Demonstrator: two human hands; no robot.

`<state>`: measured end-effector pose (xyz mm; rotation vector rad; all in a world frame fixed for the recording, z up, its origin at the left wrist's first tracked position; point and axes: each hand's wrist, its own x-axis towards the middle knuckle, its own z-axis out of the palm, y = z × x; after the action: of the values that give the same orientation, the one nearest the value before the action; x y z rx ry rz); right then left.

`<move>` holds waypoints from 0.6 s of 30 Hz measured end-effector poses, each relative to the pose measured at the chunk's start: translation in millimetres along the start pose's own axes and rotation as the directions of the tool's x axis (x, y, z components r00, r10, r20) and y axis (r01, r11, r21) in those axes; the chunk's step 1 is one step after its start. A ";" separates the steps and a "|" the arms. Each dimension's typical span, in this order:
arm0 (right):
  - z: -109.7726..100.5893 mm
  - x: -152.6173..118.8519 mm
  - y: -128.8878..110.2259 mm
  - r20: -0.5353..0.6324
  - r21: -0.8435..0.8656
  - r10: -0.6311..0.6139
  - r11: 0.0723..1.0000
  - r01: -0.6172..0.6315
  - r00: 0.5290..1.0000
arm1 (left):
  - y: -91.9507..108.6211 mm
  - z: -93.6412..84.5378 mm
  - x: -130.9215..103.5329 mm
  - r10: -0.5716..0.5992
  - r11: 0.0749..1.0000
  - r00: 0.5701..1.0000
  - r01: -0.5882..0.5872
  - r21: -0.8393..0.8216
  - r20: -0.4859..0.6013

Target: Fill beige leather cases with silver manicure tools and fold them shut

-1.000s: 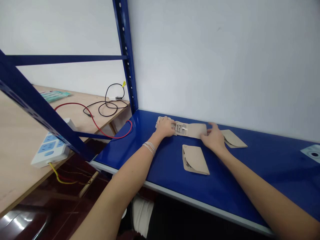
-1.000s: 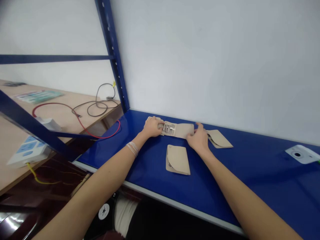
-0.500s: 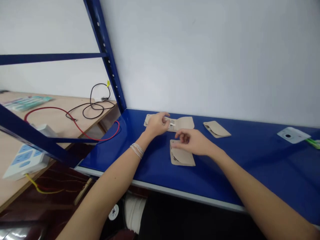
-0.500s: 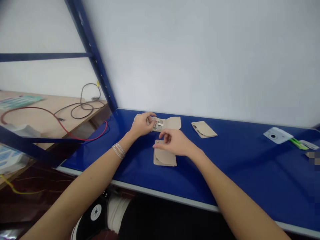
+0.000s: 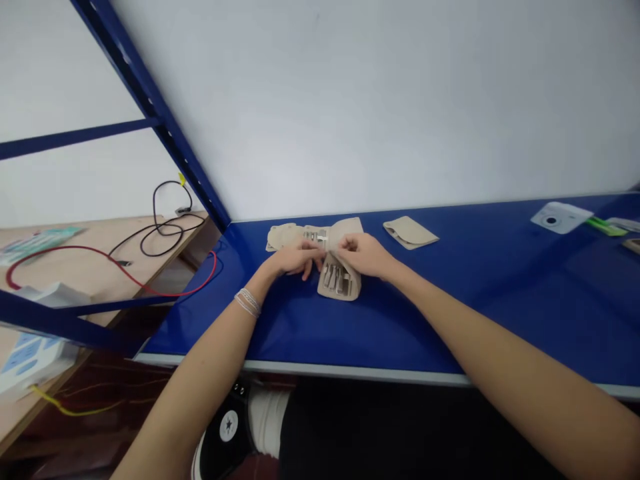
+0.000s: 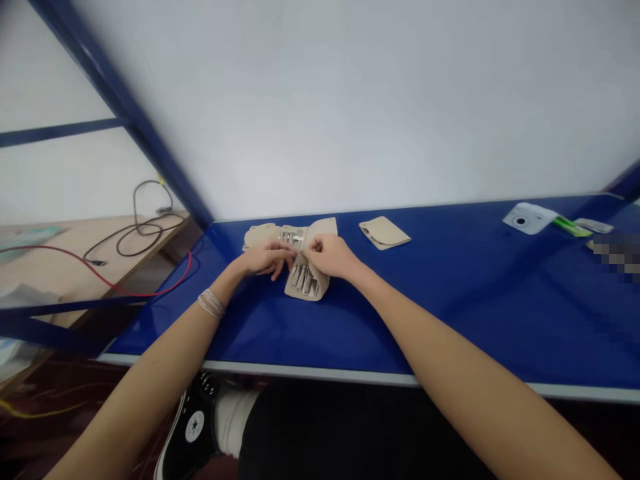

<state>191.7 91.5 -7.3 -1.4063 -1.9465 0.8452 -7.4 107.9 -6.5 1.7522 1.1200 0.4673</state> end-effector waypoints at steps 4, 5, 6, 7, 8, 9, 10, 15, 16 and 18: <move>4.3 4.7 7.4 0.009 0.210 0.027 0.977 -0.028 1.000 | 2.7 -0.1 -1.9 -0.051 0.999 0.998 0.051 -0.006 0.035; 4.3 5.5 7.9 0.008 0.254 0.035 0.966 -0.036 0.999 | 2.4 -0.2 -1.8 -0.056 0.998 0.998 0.056 0.000 0.038; 3.0 6.3 8.1 -0.007 0.298 0.051 0.953 -0.046 0.999 | 1.7 -0.3 -1.6 -0.062 0.998 0.997 0.062 0.004 0.042; 0.2 7.0 8.1 -0.034 0.334 0.069 0.941 -0.054 0.997 | 0.9 -0.5 -1.2 -0.068 0.998 0.997 0.067 0.007 0.046; -4.4 7.7 8.2 -0.065 0.349 0.088 0.935 -0.059 0.994 | -0.2 -0.9 -0.7 -0.072 0.997 0.996 0.071 0.007 0.048; -10.7 8.3 8.5 -0.091 0.330 0.105 0.941 -0.069 0.990 | -1.2 -1.2 0.0 -0.076 0.997 0.996 0.076 -0.001 0.047; -18.2 8.9 9.2 -0.097 0.271 0.119 0.958 -0.089 0.988 | -2.4 -1.5 0.7 -0.077 0.997 0.996 0.078 -0.018 0.041; -53.7 10.8 18.4 0.073 -0.342 0.244 0.917 -0.206 0.967 | -7.5 -0.6 5.3 -0.038 0.980 0.991 0.012 -0.199 -0.127; -56.0 10.5 20.1 0.072 -0.421 0.245 0.886 -0.193 0.967 | -8.5 0.3 6.4 -0.041 0.973 0.985 0.001 -0.231 -0.169; -54.0 8.6 21.1 0.021 -0.510 0.167 0.850 -0.133 0.986 | -10.2 2.8 8.8 -0.059 0.965 0.973 -0.001 -0.262 -0.222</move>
<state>243.0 113.1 11.0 -1.8721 -2.2357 0.4531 -5.8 115.1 -18.2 1.4761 1.1832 0.7785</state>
